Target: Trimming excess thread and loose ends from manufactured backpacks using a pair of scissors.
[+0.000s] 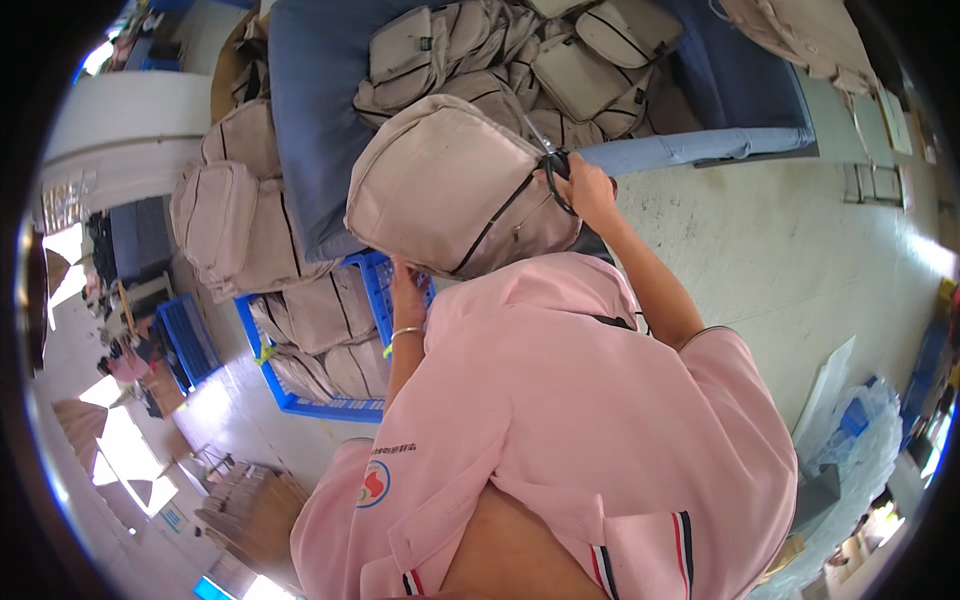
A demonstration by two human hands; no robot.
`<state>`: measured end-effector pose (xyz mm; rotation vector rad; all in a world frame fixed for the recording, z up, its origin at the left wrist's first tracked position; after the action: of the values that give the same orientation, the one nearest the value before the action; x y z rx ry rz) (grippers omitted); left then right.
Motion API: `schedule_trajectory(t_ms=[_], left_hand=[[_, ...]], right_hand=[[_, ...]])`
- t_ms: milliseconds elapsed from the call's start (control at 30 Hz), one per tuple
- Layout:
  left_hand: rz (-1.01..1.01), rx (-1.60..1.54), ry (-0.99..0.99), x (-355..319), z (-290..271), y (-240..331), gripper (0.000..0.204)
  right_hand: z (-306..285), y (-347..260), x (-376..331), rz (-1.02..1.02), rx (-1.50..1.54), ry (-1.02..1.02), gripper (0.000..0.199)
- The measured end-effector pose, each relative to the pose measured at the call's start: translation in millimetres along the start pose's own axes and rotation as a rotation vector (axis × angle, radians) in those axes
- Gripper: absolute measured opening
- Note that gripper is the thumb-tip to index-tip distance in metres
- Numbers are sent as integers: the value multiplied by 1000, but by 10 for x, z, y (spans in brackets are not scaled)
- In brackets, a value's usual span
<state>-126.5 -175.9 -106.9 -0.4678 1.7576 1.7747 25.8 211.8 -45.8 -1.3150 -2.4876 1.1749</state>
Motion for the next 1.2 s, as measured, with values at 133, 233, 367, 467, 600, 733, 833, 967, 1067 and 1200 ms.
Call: schedule_trajectory(t_ms=[133, 233, 367, 467, 600, 733, 833, 967, 1067, 1200], left_hand=[[125, 16, -216, -32, 433, -75, 58], [155, -81, -173, -103, 539, 100, 58], [155, -252, -84, -111, 344, 215, 55], [168, -465, -100, -296, 352, 356, 52], [226, -500, -60, -489, 43, 583, 47], [347, -637, 38, -762, -610, 658, 42], [397, -665, 275, -1031, -1247, 523, 38], [449, -661, 622, -1482, -2204, 294, 48], [543, -695, 703, -1925, -2992, 242, 56], [627, -625, 841, -2428, -3728, 449, 62]], right_hand=[[15, -5, 37, -69, 32, 48, 61], [-64, -51, 58, -59, 74, 0, 60], [112, -27, -106, 305, 320, -190, 50], [130, 228, -203, 53, 758, -77, 45], [263, 87, 23, 265, 870, -365, 74], [45, -291, 70, -220, 287, -230, 67], [139, -521, -81, -116, 305, -289, 60], [327, -543, -287, 27, 460, -347, 46], [426, -649, -444, 58, 413, -377, 48], [272, -391, -323, 93, 413, -315, 46]])
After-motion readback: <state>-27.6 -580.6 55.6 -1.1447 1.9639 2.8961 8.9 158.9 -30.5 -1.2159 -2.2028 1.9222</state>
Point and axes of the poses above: each hand's wrist, its own x-axis towards the middle knuckle, its own z-axis out of the palm, y = z × x, the point moved 7 cm from there along x, towards the middle knuckle, and after that the axes turned 5 degrees about z, right-handed, at the moved point
